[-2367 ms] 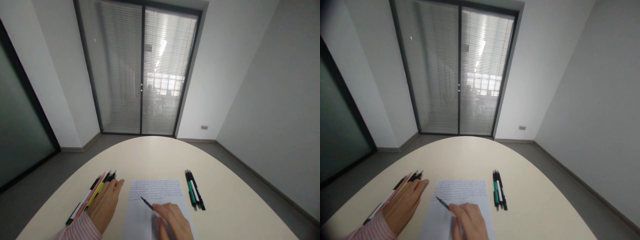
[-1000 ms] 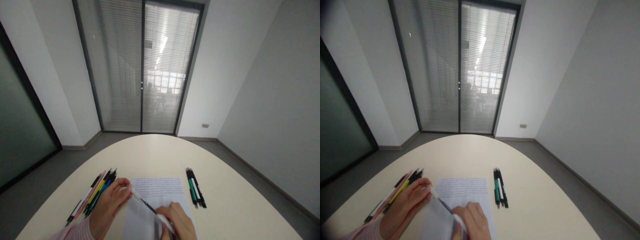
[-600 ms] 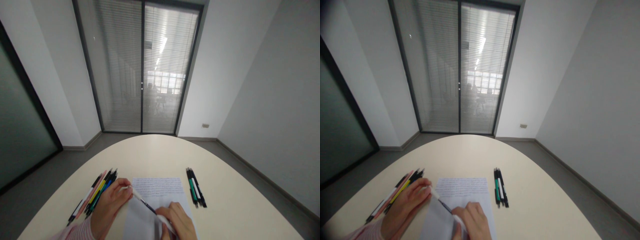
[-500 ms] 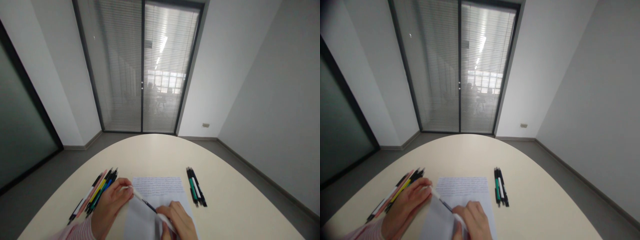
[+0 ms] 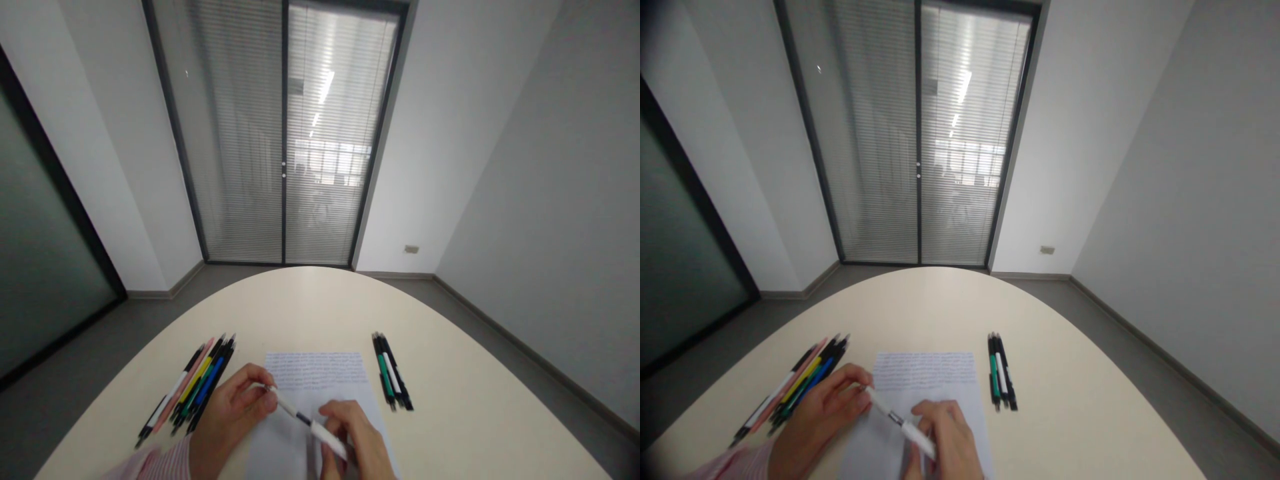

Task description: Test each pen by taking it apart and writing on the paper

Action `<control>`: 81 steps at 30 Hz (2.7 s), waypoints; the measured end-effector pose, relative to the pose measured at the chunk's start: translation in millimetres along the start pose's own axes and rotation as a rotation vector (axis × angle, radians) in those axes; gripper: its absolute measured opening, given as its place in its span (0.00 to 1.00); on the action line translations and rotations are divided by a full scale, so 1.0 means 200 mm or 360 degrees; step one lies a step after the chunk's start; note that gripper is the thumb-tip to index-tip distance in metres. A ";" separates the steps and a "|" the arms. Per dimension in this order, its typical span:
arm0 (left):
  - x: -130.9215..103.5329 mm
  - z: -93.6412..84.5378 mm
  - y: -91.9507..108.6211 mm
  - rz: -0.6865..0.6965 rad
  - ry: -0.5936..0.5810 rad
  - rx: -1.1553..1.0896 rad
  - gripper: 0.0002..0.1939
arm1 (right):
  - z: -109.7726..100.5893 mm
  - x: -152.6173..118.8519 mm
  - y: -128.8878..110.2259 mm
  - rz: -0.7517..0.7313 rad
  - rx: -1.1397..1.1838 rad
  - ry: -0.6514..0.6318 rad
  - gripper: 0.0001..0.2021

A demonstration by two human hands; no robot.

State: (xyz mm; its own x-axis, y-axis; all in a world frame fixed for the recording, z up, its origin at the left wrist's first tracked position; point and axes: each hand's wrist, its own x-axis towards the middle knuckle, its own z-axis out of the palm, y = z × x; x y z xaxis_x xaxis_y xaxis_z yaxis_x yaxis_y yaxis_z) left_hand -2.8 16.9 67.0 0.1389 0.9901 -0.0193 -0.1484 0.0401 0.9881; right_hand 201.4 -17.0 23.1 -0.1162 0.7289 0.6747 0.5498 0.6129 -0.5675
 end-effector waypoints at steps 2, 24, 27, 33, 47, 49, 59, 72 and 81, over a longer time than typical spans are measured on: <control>0.00 0.01 0.01 -0.0014 0.0038 -0.0025 0.15 | 0.00 0.00 0.00 -0.0027 -0.0008 -0.0021 0.11; -0.04 0.09 0.07 0.0300 0.0400 -0.0097 0.11 | -0.03 0.03 0.02 -0.0253 -0.0171 -0.0118 0.09; -0.04 0.08 0.06 0.0325 0.0415 -0.0116 0.11 | -0.05 0.04 0.01 -0.0174 -0.0183 -0.0126 0.09; -0.03 0.02 0.03 0.0249 0.0121 -0.0048 0.10 | -0.07 0.05 -0.02 -0.0203 -0.0164 -0.0166 0.09; -0.03 0.05 0.06 0.0237 0.0294 -0.0058 0.11 | -0.04 0.03 0.00 -0.0201 -0.0169 -0.0132 0.11; -0.04 0.06 0.06 0.0263 0.0351 -0.0052 0.12 | -0.04 0.03 0.01 -0.0201 -0.0156 -0.0131 0.12; 0.00 0.00 -0.01 0.0288 0.0089 -0.0029 0.09 | -0.03 0.03 0.00 -0.0179 -0.0191 -0.0112 0.10; -0.01 0.00 0.01 0.0149 0.0015 0.0025 0.11 | -0.01 0.01 0.02 -0.0136 -0.0105 -0.0104 0.08; 0.00 0.01 -0.01 -0.0126 -0.0050 0.0140 0.14 | -0.03 0.03 0.02 -0.0087 -0.0224 -0.0134 0.13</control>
State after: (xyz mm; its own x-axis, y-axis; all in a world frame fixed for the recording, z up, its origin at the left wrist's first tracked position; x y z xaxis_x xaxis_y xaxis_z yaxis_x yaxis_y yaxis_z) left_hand -1.5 16.8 66.0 0.1773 0.9796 -0.0943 -0.0497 0.1046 0.9933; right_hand 207.1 -12.6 26.9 -0.2148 0.7221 0.6576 0.6504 0.6080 -0.4553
